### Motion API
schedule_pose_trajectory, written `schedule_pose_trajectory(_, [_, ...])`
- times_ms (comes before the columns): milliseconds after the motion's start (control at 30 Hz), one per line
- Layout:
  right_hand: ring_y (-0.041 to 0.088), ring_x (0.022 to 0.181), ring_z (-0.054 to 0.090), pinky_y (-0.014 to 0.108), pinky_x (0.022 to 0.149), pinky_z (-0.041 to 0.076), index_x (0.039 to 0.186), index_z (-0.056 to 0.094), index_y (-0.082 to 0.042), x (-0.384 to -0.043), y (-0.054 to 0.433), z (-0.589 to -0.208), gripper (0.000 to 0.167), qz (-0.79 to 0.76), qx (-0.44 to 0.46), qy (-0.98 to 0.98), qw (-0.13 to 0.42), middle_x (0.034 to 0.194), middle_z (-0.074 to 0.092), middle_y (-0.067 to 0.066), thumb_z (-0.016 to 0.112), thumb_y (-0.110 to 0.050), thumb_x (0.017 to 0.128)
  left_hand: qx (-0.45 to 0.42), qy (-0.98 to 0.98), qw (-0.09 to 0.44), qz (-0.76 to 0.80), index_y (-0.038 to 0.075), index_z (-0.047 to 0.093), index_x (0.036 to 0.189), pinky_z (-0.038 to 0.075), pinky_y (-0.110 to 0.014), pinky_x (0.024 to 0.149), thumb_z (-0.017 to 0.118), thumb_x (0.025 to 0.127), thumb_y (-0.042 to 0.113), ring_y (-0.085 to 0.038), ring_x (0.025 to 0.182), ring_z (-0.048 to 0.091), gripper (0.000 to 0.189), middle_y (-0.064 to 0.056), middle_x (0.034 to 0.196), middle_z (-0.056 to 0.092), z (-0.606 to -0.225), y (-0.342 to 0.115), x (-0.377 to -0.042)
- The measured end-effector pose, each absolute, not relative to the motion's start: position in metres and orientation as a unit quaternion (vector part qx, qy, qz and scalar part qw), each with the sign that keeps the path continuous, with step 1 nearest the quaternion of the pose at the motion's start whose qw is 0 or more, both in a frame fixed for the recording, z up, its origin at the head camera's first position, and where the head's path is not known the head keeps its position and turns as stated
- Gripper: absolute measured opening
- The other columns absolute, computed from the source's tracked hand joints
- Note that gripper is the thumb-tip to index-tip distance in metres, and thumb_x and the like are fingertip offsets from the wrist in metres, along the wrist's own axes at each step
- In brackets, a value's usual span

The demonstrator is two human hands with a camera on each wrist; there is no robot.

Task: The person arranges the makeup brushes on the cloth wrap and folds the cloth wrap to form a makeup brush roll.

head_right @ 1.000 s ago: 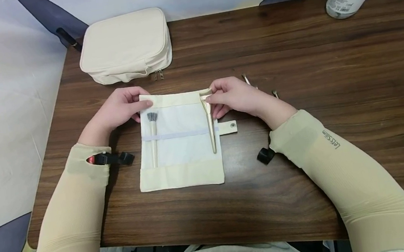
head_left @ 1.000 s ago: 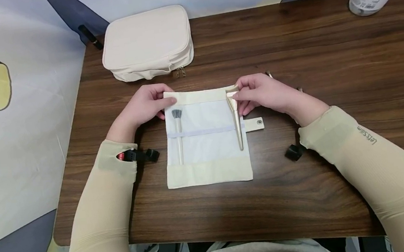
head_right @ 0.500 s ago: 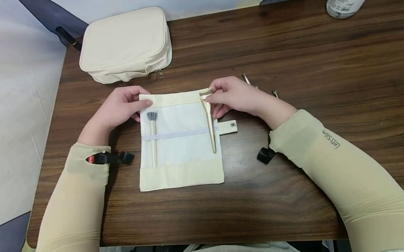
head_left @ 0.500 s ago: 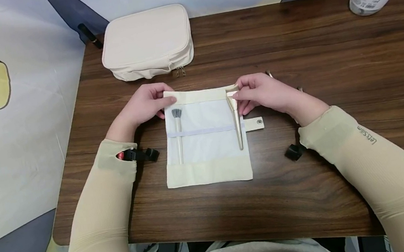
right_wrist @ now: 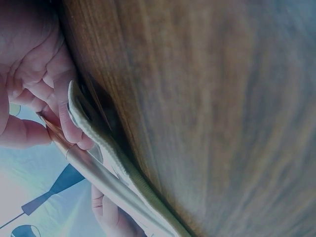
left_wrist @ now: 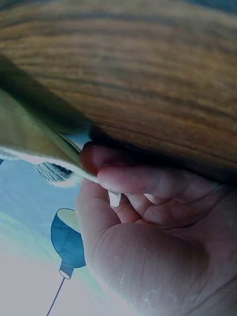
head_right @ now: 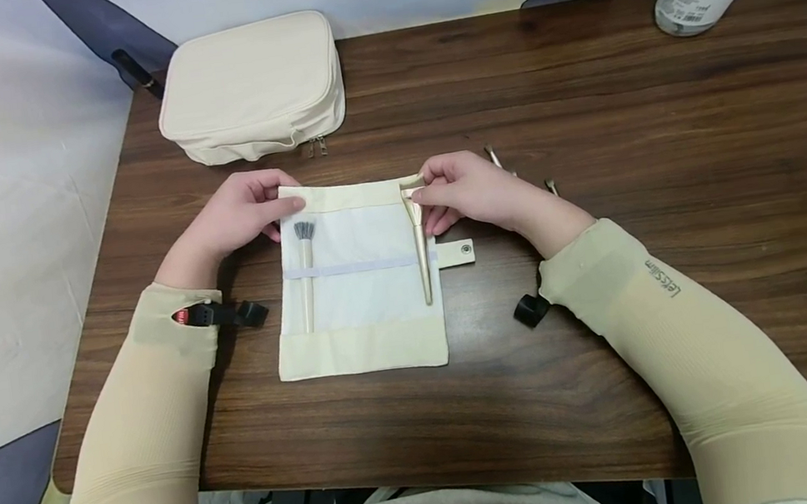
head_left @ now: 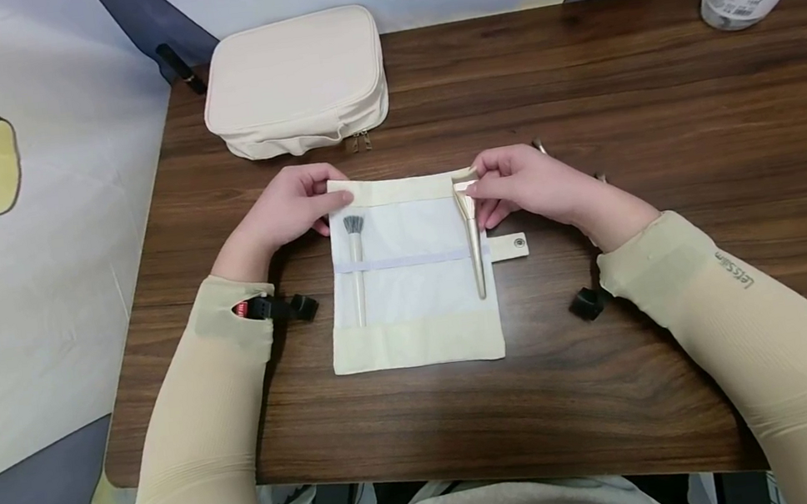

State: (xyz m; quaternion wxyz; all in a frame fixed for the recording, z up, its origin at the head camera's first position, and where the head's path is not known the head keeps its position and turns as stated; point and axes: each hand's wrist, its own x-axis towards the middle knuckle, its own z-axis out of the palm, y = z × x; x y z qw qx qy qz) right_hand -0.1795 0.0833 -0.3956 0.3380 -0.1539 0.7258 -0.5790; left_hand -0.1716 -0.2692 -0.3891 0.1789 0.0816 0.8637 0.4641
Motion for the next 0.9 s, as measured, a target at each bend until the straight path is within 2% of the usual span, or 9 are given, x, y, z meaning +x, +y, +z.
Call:
schedule_pose_trajectory(267, [0.026,0.078,0.072,0.035,0.076,0.065,0.110,0.060,0.002,-0.1795,0.0844,-0.3954,0.019,-0.584,-0.151,0.723,0.338,0.087,0.071,0.018,0.061,-0.016,0.105,0.082,0.865,0.180,0.461,0.007,0.072,0.105,0.061,-0.032,0.054,0.070,0.099,0.017,-0.014,0.066,0.065,0.013,-0.004,0.077,0.068,-0.3875,-0.2682,-0.1720])
schedule_pose_trajectory(500, [0.023,0.075,0.072,0.035,0.075,0.065,0.103,0.058,0.003,-0.1793,0.0823,-0.3944,0.020,-0.588,-0.147,0.720,0.339,0.085,0.072,0.018,0.064,-0.016,0.103,0.081,0.865,0.177,0.463,0.007,0.072,0.105,0.061,-0.032,0.054,0.070,0.099,0.017,-0.014,0.065,0.065,0.012,-0.004,0.077,0.067,-0.3882,-0.2695,-0.1714])
schedule_pose_trajectory(900, [0.024,0.077,0.072,0.034,0.076,0.065,0.109,0.060,0.003,-0.1784,0.0833,-0.3927,0.021,-0.582,-0.148,0.723,0.342,0.086,0.072,0.017,0.064,-0.018,0.104,0.080,0.862,0.180,0.466,0.006,0.072,0.105,0.061,-0.032,0.054,0.070,0.099,0.016,-0.013,0.065,0.066,0.012,-0.003,0.077,0.068,-0.3886,-0.2690,-0.1712])
